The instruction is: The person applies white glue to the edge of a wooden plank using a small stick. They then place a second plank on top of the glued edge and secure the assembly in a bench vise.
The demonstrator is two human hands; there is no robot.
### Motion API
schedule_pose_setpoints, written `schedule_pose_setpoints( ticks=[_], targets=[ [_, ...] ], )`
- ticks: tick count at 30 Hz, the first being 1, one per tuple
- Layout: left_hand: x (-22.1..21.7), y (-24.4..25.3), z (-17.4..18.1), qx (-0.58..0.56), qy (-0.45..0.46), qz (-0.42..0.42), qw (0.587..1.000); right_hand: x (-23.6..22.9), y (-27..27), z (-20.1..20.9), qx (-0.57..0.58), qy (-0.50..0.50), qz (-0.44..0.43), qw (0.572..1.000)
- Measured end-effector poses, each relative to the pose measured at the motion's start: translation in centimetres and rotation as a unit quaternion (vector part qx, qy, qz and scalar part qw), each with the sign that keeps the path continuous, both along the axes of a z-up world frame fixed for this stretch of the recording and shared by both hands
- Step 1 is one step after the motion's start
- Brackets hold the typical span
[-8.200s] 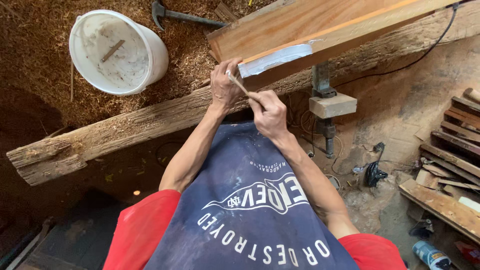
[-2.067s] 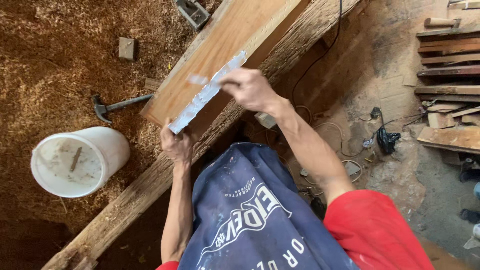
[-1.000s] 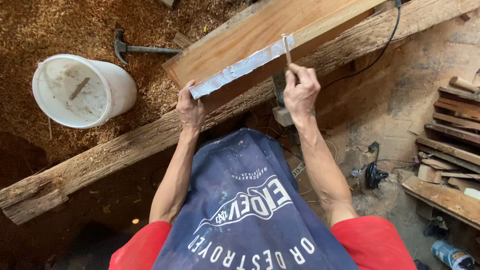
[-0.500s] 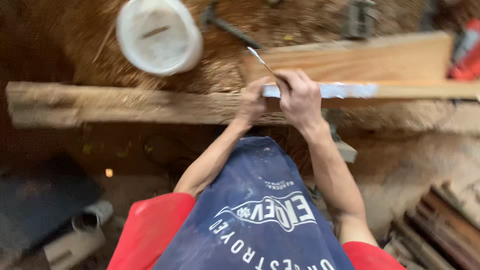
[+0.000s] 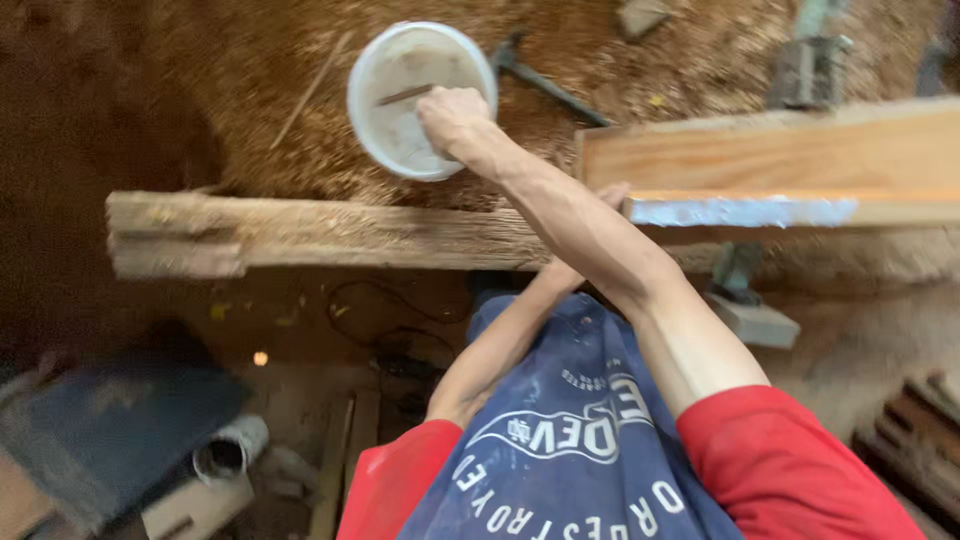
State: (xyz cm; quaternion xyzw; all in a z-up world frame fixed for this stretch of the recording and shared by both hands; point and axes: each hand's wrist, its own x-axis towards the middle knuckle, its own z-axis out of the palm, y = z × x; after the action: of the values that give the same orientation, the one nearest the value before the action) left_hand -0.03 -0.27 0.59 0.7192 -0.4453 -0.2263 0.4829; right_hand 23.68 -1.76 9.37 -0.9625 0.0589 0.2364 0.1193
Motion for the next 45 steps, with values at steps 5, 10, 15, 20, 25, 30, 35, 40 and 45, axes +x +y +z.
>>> schedule_pose_setpoints(
  ticks=[5, 10, 15, 20, 25, 30, 35, 40, 45],
  targets=[
    [0.5, -0.3, 1.8, -0.03, 0.056, 0.02, 0.998, -5.7, -5.9, 6.2, 0.132, -0.062, -0.12, 0.982],
    [0.1, -1.6, 3.7, 0.085, 0.037, 0.07, 0.993, -20.3, -14.4, 10.6, 0.394, -0.307, -0.13, 0.857],
    [-2.1, -2.0, 3.8, -0.006, -0.027, 0.127, 0.991, -40.8, -21.0, 13.3, 0.505, -0.315, -0.378, 0.71],
    [-2.1, -2.4, 1.4, 0.003, -0.132, 0.151, 0.98, -57.7, -27.9, 12.4, 0.314, -0.445, -0.562, 0.623],
    [-2.7, -2.3, -3.2, 0.122, -0.205, 0.282, 0.929, -65.0, -34.6, 7.0, 0.131, -0.482, -0.645, 0.578],
    [-4.6, -3.9, -8.9, 0.021, -0.089, 0.424, 0.901, -64.9, -36.2, 1.9, 0.056, -0.512, -0.606, 0.606],
    [-4.4, -4.0, -6.0, 0.191, -0.07, 0.44, 0.875, -63.1, -36.3, -1.4, -0.041, -0.508, -0.556, 0.657],
    [-5.7, -4.4, -2.0, 0.205, -0.089, 0.38, 0.898, -64.2, -34.8, -0.2, 0.0, -0.5, -0.547, 0.671],
    [-10.3, -4.9, 0.3, 0.064, -0.192, 0.389, 0.899, -64.1, -38.4, -1.0, -0.019, -0.501, -0.543, 0.674]
  ],
)
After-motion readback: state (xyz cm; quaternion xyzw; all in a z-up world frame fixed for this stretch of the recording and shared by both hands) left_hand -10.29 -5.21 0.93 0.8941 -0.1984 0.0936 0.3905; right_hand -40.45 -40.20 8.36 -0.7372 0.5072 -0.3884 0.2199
